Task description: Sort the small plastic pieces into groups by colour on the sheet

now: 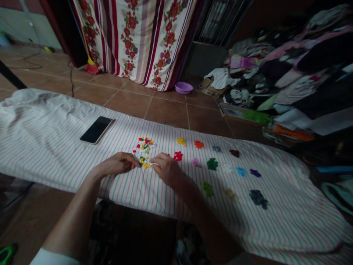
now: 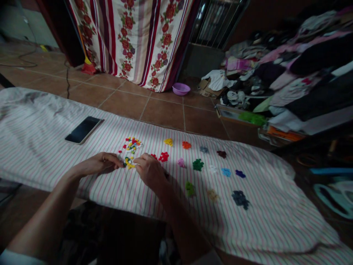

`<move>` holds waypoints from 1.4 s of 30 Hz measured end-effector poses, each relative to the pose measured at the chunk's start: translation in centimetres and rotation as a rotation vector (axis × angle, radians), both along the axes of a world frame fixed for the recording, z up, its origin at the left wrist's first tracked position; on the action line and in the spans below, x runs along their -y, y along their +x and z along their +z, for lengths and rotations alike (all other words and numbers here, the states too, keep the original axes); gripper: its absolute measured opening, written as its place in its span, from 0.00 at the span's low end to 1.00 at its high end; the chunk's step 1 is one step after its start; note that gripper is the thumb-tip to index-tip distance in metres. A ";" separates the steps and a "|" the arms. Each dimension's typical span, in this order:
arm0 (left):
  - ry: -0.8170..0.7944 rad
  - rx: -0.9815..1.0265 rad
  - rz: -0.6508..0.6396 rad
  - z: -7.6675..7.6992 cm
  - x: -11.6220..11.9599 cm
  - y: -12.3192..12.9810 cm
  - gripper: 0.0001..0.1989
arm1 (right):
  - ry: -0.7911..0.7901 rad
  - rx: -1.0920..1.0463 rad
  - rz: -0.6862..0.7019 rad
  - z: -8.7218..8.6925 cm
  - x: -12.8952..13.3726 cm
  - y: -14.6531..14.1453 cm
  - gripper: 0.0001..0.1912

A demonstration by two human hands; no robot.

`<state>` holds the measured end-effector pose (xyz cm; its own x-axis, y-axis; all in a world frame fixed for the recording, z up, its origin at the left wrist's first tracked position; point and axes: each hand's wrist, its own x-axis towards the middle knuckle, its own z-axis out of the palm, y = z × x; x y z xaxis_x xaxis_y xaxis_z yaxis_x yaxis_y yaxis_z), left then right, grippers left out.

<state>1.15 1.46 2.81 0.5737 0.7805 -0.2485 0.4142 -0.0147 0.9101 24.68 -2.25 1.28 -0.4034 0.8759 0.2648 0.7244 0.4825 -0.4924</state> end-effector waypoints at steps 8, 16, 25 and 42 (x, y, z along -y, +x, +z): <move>-0.119 -0.013 0.105 -1.0 -0.1 0.0 0.14 | 0.016 0.031 0.062 -0.8 0.4 -3.2 0.10; -0.009 -0.091 0.109 -1.6 -0.6 -0.5 0.17 | 0.041 0.098 0.014 -1.1 -0.3 -4.4 0.09; 0.050 -0.110 0.089 -2.6 -0.7 -1.2 0.18 | 0.043 0.174 0.011 -1.0 -0.3 -4.8 0.10; 0.067 -0.091 0.075 -2.3 -0.7 -1.1 0.17 | 0.109 -0.126 0.093 -0.8 -0.8 -4.8 0.11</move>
<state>0.06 2.13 0.50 0.4904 0.8371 -0.2425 0.4972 -0.0402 0.8667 19.88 -1.45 0.50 -0.4390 0.7996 0.4097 0.6102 0.6000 -0.5173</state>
